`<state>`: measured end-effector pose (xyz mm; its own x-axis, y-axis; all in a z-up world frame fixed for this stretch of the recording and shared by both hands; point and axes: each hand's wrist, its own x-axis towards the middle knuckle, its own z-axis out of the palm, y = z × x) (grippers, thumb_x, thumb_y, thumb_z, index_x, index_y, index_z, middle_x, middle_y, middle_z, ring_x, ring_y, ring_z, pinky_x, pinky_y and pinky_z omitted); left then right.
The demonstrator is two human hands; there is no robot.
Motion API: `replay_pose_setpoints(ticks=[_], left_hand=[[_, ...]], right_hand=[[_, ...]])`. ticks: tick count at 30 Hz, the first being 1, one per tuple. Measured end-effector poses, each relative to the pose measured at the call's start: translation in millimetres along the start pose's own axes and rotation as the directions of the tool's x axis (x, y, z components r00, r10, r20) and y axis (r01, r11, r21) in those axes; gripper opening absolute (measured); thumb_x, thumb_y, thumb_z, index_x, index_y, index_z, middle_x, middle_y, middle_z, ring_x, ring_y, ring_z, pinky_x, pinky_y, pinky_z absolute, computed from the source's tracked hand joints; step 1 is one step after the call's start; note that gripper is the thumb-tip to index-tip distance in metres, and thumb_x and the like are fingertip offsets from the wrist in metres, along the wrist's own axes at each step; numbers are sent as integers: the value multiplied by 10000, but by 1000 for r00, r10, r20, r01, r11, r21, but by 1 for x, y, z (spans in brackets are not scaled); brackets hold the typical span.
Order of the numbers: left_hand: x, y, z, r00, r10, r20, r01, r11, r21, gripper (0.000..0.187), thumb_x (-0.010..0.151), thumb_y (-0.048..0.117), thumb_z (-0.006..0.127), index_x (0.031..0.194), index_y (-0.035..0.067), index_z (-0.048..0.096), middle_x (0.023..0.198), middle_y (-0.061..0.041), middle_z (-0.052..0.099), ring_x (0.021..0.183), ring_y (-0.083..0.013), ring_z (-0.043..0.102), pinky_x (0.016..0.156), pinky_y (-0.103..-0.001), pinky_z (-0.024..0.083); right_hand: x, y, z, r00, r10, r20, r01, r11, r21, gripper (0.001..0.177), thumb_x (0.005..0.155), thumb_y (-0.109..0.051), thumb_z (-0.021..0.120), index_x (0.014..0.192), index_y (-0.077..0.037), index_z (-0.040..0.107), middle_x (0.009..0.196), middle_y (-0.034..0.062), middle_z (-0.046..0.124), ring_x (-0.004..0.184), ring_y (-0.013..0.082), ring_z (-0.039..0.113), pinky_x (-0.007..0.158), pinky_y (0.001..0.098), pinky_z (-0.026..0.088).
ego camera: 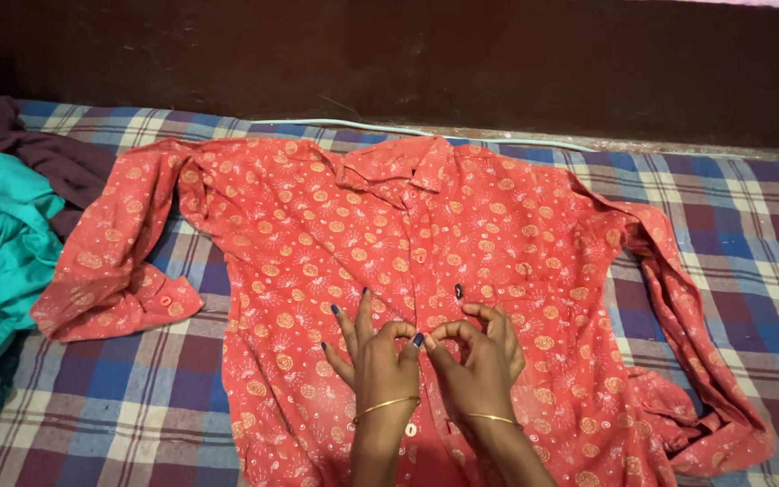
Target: The person buttons a long-sleeved shirt on a flat surface, aligning the collar and smoothing the fabric by hand before fastening each button from bottom to top.
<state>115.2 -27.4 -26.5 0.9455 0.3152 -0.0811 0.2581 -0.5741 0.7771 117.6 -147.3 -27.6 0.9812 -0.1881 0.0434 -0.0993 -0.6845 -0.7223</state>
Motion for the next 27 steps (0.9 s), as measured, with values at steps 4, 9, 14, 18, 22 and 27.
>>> replay_pose_setpoints(ticks=[4, 9, 14, 18, 22, 27], left_hand=[[-2, 5, 0, 1000, 6, -3, -5, 999, 41, 151, 787, 116, 738, 924, 176, 723, 1647, -53, 261, 1570, -365, 18, 1151, -684, -106], [-3, 5, 1, 1000, -1, 21, 0, 1000, 17, 132, 790, 135, 743, 911, 184, 733, 1684, -41, 271, 1564, -353, 14, 1148, -680, -111], [-2, 4, -1, 999, 36, -11, -37, 999, -14, 121, 794, 165, 756, 910, 193, 741, 1630, -51, 289, 1567, -351, 42, 1154, -680, -103], [3, 17, -8, 1000, -21, -21, 20, 999, -39, 161, 782, 270, 769, 919, 188, 744, 1672, -47, 279, 1550, -350, 19, 1130, -685, -127], [35, 18, -2, 976, 30, -216, -30, 1000, 6, 151, 823, 309, 717, 909, 197, 772, 1632, -60, 312, 1558, -373, 42, 1123, -730, -119], [91, 14, 20, 973, 86, -213, -85, 996, 15, 152, 799, 273, 721, 925, 214, 782, 1662, -52, 283, 1584, -360, 0, 1142, -721, -123]], right_hand=[[1, 4, 8, 999, -5, -44, 5, 1000, -1, 130, 728, -294, 819, 797, -186, 793, 1343, 4, 531, 1419, 224, 308, 1140, 498, 103], [-1, 4, 13, 994, -42, -102, 38, 999, -34, 110, 738, -252, 815, 800, -171, 773, 1326, 11, 542, 1426, 230, 321, 1131, 488, 133], [-5, 2, 10, 979, -122, -163, 125, 992, 12, 122, 704, -224, 825, 820, -185, 827, 1284, 19, 595, 1403, 283, 331, 1111, 516, 121], [-1, 0, 8, 987, -87, -135, 90, 996, 18, 103, 752, -182, 796, 850, -175, 826, 1311, 14, 600, 1424, 282, 329, 1135, 528, 105], [32, -10, 5, 961, -152, -233, 156, 988, 0, 161, 812, -195, 762, 967, -185, 803, 1298, 45, 586, 1396, 291, 365, 1138, 507, 161], [86, -20, 24, 915, -350, -202, 331, 936, -123, 150, 827, -162, 757, 968, -192, 798, 1321, 67, 578, 1426, 340, 319, 1123, 526, 147]])
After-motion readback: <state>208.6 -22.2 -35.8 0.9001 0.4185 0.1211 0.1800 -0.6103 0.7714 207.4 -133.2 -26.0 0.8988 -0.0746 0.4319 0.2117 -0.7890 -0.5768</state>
